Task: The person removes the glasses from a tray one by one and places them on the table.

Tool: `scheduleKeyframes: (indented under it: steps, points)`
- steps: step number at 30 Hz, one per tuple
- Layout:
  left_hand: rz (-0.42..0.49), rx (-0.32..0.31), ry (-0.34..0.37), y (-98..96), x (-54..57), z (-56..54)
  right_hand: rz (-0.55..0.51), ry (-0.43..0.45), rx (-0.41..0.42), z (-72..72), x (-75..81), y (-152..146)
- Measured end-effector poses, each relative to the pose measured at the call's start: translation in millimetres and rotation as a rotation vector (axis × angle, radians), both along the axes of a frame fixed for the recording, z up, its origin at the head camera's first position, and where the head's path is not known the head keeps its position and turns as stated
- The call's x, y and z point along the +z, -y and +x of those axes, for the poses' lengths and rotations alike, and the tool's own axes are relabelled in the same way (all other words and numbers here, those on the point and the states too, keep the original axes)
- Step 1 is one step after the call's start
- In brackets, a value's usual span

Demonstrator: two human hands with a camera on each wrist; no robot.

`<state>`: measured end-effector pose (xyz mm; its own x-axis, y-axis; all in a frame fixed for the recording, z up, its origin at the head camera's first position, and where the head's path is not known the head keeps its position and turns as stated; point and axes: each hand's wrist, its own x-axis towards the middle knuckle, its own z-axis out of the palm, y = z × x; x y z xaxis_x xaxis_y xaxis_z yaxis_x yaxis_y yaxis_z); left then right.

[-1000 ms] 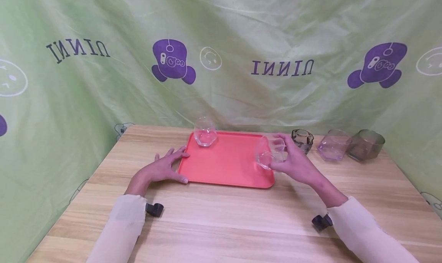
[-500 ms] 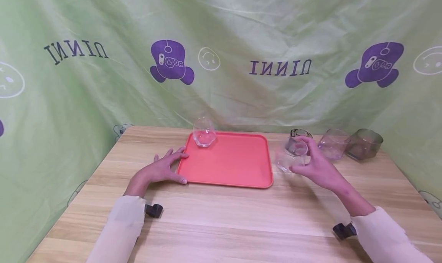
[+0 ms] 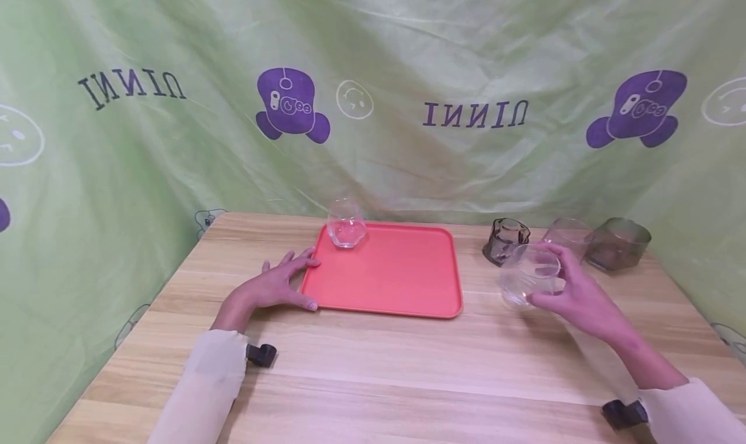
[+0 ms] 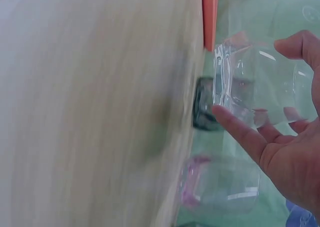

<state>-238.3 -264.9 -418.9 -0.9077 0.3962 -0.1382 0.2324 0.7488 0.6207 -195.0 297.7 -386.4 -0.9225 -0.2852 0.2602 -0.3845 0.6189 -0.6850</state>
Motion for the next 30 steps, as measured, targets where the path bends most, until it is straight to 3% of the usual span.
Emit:
scheduleKeyframes:
  steps: [13, 30]
  points:
    - [0.003, 0.003, 0.007, -0.8, 0.9, -1.4, -0.014, -0.007, -0.049, 14.8, -1.0, -46]
    - [0.002, 0.005, 0.012, 0.3, -0.1, -1.4, 0.007, 0.005, -0.099, 24.0, -11.8, -79]
